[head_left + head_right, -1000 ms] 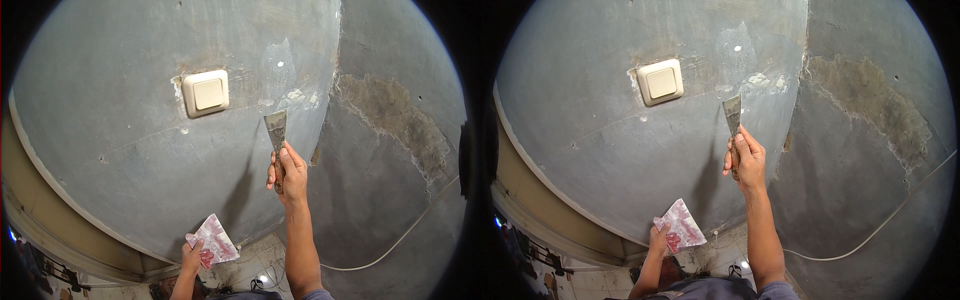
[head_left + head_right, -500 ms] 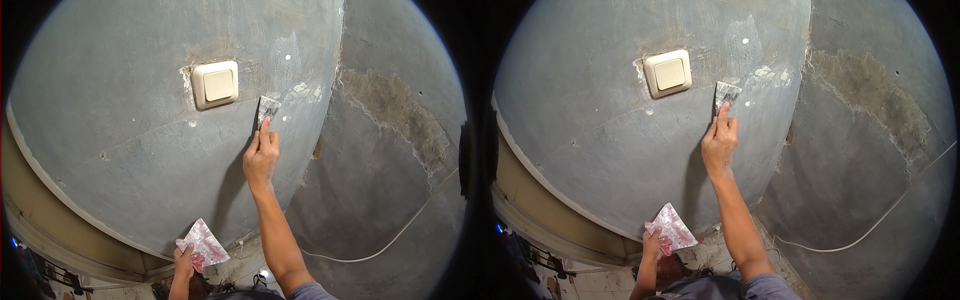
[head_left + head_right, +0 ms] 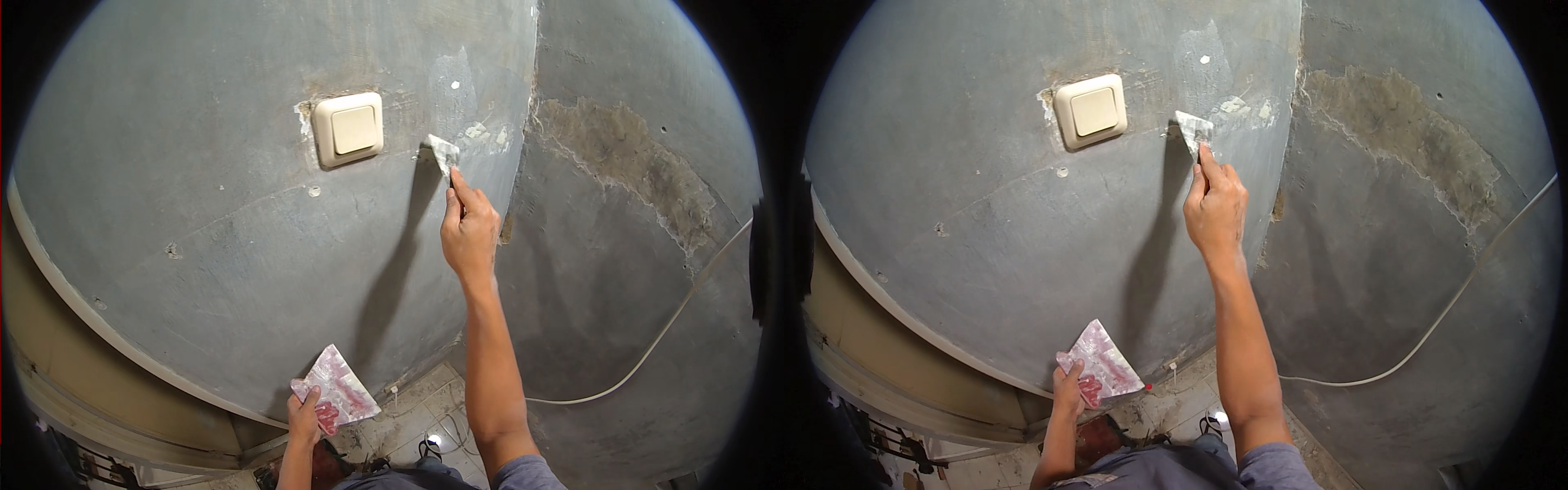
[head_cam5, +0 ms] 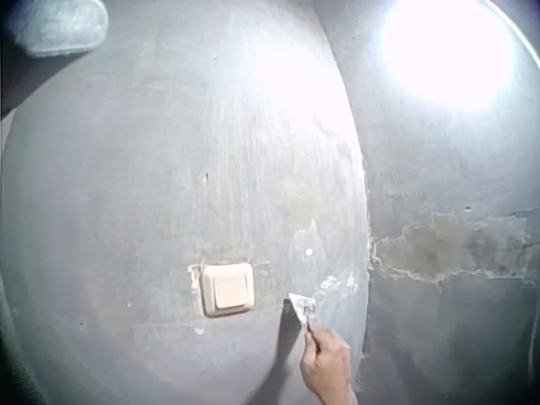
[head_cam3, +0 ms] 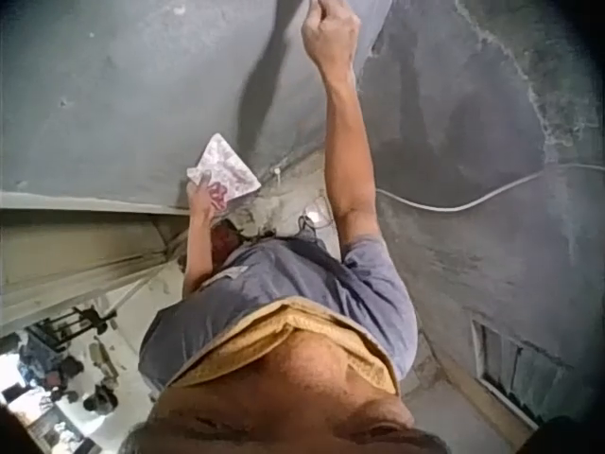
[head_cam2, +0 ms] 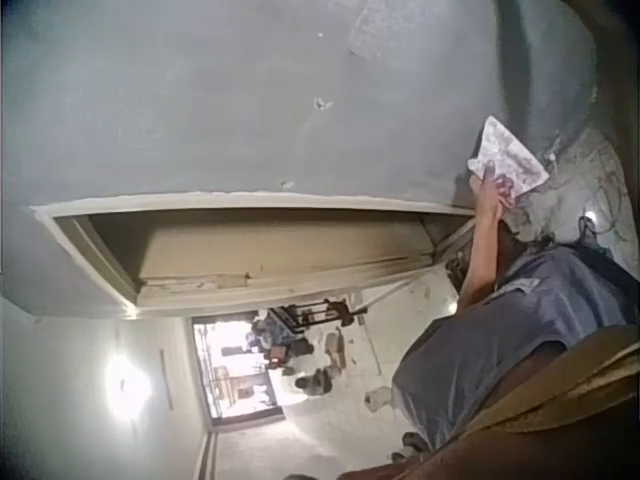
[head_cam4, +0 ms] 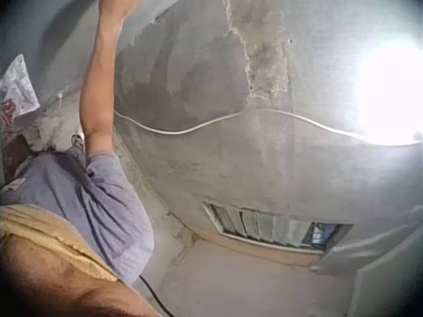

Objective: Applying wall filler or putty to cracks and holes in a corner wall using a putty knife.

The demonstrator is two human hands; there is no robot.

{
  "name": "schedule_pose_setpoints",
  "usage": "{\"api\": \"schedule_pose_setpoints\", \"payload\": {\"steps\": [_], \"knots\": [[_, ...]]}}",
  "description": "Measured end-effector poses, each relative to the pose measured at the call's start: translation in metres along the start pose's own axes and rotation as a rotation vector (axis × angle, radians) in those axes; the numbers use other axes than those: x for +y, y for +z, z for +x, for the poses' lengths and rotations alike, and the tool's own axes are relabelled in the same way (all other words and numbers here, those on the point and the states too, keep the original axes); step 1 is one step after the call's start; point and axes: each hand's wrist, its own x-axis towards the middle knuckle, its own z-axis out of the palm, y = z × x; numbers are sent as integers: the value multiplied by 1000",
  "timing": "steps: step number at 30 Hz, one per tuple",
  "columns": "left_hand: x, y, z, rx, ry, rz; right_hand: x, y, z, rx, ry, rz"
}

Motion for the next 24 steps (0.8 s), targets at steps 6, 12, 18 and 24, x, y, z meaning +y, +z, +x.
{"api": "schedule_pose_setpoints", "payload": {"steps": [6,12,18,24], "knots": [[-11,-14,12,-10,-26,-54,4,8,-27,-120,-53,-83],[-10,-29,19,-11,-30,-50,-4,-5,-45,-185,19,-12],[-15,-30,20,-12,-36,-49,-3,4,-4,-107,1,-71],[-11,-37,24,-54,-61,-20,5,-5,-50,-287,111,86]]}}
